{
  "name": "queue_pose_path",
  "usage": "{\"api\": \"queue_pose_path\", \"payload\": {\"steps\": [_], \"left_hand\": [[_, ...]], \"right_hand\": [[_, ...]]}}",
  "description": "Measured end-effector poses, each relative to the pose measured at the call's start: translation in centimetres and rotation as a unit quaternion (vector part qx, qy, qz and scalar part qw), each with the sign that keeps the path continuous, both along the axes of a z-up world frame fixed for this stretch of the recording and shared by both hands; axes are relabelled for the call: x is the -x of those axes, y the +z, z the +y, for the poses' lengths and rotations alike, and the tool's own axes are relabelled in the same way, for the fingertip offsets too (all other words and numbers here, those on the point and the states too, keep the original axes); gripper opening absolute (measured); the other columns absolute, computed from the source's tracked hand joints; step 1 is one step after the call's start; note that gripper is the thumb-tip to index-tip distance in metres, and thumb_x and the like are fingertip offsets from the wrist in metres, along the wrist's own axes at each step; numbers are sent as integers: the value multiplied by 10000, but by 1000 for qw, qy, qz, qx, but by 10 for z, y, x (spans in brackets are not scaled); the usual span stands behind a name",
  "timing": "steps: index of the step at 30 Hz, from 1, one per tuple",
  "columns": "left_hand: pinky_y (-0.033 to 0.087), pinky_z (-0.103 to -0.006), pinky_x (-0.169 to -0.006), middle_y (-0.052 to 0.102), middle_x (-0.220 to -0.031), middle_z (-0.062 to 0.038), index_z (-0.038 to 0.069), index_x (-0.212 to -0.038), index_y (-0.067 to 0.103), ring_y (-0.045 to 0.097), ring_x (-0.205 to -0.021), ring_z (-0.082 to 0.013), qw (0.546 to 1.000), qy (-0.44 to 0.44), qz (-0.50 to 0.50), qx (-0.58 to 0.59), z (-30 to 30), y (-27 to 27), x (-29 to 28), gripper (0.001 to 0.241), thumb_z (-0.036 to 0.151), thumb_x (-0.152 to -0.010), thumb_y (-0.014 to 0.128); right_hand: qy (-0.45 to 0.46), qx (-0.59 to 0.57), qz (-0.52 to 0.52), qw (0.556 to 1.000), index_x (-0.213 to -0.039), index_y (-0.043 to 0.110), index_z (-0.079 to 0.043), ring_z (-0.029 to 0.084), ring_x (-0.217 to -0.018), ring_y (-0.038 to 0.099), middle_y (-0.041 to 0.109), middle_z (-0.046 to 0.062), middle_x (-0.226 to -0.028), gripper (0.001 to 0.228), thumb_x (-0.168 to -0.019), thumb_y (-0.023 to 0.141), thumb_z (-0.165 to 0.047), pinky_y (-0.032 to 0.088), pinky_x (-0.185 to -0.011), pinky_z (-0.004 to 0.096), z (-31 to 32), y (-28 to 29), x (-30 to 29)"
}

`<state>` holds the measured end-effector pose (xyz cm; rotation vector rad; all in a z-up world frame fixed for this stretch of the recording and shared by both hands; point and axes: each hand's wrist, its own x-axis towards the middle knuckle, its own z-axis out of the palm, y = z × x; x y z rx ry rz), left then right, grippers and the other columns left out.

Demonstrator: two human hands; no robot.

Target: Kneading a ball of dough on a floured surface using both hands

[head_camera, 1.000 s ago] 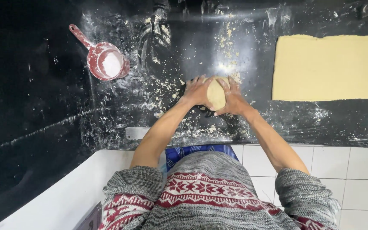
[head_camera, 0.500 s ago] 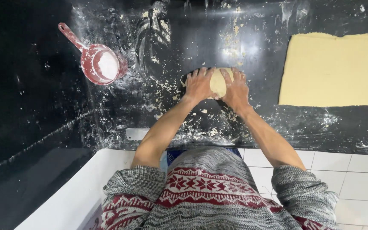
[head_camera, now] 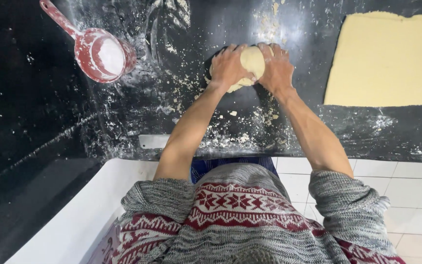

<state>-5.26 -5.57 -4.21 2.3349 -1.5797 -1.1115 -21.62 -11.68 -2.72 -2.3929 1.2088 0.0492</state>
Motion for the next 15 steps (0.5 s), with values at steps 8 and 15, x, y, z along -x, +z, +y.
{"api": "queue_pose_path", "payload": {"steps": [8,15], "left_hand": [[297,-607,-1155,474,-1492,-122,228,-1477,476,428,-1368,-368,987,7,-136,86,32,-10,21,1188,695,-516,993],[383,-598,-1044,456,-1413,-211,168,-1531,352,453,-1327,-454,991,-110,-47,68,89,27,13,1055,439,-671,900]], "right_hand": [[-71,118,-62,988,-1386,469,-171,456,-1103,520,495,198,-1350,734,-772,870,-212,577,-675,591,57,-1,9],[-23,25,-36,999,-1499,405,-14,466,-1449,322,380,319,-1498,924,-751,908,-214,235,-1243,525,99,5,50]]}}
